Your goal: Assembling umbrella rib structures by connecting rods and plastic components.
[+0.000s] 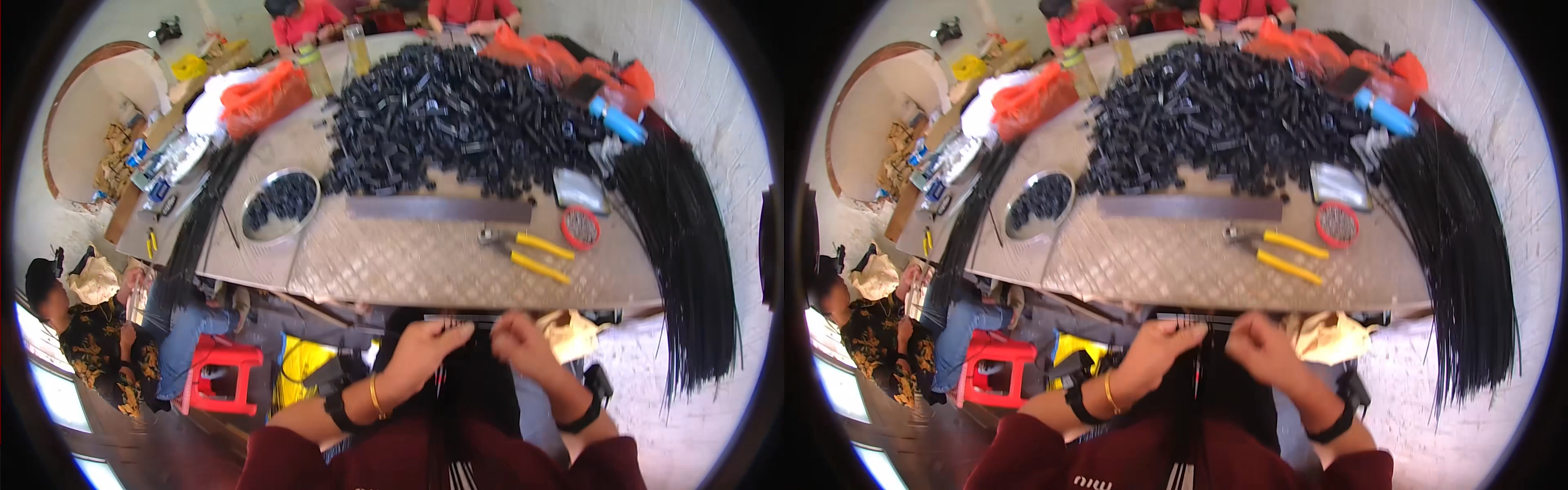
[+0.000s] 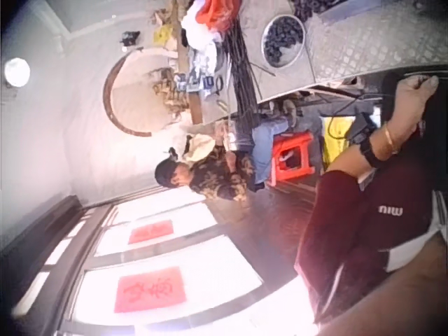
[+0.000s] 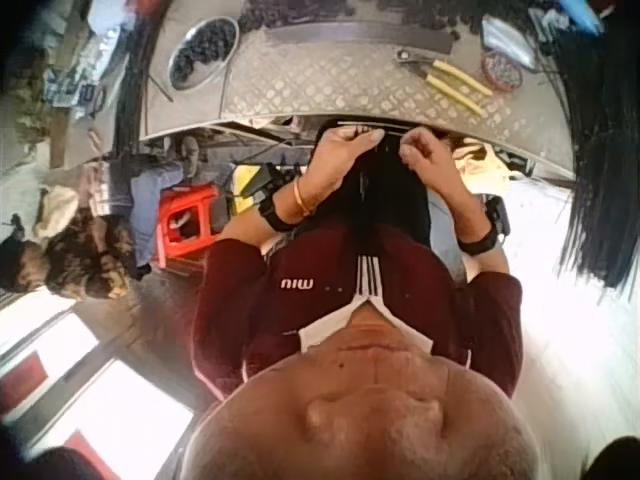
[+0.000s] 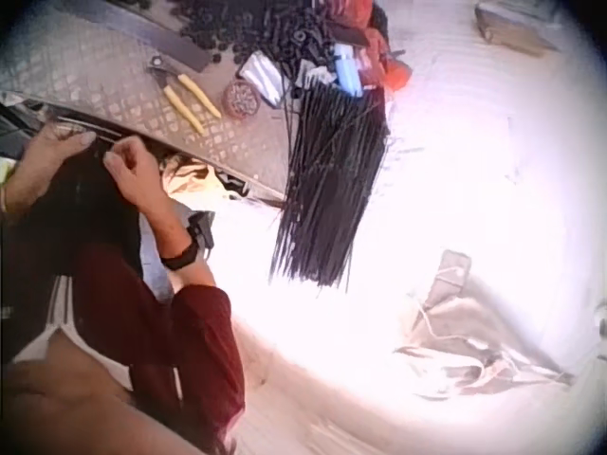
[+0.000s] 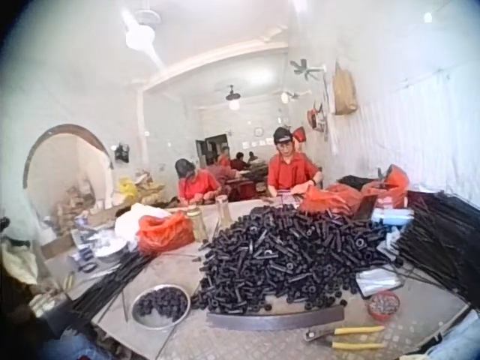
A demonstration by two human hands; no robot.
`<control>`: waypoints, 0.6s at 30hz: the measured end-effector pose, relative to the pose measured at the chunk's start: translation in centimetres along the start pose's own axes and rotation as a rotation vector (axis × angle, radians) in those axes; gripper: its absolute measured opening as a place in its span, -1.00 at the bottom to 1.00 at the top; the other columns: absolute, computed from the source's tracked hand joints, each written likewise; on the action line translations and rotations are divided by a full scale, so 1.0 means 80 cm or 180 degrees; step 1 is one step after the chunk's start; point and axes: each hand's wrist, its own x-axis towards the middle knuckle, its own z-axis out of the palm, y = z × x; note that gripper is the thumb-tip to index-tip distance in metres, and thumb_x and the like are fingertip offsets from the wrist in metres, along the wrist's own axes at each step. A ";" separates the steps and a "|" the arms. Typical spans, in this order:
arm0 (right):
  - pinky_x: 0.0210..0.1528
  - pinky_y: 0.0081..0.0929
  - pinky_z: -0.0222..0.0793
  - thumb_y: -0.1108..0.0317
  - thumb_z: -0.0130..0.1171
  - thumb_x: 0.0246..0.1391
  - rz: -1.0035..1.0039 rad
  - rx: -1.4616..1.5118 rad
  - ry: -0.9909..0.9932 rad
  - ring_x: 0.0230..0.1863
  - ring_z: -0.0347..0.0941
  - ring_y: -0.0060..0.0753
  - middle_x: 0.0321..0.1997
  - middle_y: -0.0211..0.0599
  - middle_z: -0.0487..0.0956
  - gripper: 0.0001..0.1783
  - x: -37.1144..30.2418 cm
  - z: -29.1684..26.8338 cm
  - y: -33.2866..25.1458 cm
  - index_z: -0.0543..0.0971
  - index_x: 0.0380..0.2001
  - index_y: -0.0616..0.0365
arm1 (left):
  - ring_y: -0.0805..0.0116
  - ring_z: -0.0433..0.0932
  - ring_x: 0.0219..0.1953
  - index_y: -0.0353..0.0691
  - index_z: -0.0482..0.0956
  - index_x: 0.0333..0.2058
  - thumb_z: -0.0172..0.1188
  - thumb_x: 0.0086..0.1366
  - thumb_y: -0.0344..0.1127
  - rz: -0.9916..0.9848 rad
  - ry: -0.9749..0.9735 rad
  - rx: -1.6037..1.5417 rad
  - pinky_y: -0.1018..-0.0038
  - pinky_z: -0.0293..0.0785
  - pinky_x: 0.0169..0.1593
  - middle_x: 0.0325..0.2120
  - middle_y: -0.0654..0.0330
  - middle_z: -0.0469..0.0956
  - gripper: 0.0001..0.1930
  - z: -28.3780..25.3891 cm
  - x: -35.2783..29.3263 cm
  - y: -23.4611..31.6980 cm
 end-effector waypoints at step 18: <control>0.02 -0.43 0.38 0.31 -0.04 0.25 0.0377 0.1832 -0.0600 -0.13 0.51 -0.41 -0.21 -0.24 0.59 -0.73 -0.042 0.052 0.030 0.49 -0.13 0.28 | 0.35 0.58 -0.31 -0.23 0.55 -0.16 0.22 0.13 -0.26 0.1027 -0.1061 0.3338 0.47 0.46 -0.17 -0.38 0.10 0.60 -0.70 -0.026 0.058 0.158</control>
